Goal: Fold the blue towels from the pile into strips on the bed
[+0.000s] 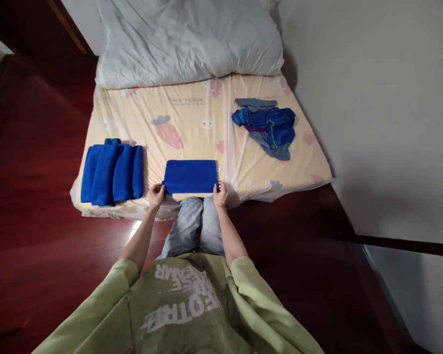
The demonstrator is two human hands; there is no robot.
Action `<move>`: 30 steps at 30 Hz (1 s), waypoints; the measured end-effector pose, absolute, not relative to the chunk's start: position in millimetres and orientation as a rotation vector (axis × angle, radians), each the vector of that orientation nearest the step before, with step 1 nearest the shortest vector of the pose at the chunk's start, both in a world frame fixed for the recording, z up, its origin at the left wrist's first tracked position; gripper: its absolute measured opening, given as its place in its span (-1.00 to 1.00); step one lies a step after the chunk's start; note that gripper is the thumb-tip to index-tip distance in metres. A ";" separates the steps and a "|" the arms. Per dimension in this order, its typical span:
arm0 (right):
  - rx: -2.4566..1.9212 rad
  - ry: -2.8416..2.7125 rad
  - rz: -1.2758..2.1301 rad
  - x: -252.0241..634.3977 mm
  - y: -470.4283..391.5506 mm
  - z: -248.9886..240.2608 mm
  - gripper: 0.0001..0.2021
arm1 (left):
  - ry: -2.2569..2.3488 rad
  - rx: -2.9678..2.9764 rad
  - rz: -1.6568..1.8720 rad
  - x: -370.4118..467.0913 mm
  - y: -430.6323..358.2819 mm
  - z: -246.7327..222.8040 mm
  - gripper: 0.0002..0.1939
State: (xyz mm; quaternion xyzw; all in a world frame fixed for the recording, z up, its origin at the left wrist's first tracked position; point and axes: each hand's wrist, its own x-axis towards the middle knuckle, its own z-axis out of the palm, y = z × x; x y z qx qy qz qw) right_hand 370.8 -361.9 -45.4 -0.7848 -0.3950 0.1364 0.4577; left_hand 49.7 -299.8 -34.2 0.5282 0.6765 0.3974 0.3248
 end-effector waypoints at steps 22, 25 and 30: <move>-1.755 -1.558 0.288 377.6 -367.2 -35.0 -0.49 | 1.633 1.695 1.074 49.4 -309.5 -27.5 -0.74; -1.720 -1.612 0.344 383.1 -373.1 -33.5 -0.47 | 1.572 1.783 0.980 47.9 -312.2 -24.4 -0.64; -1.652 -1.760 0.415 393.0 -385.4 -29.1 -0.38 | 1.464 1.937 0.838 41.0 -313.6 -24.9 -0.50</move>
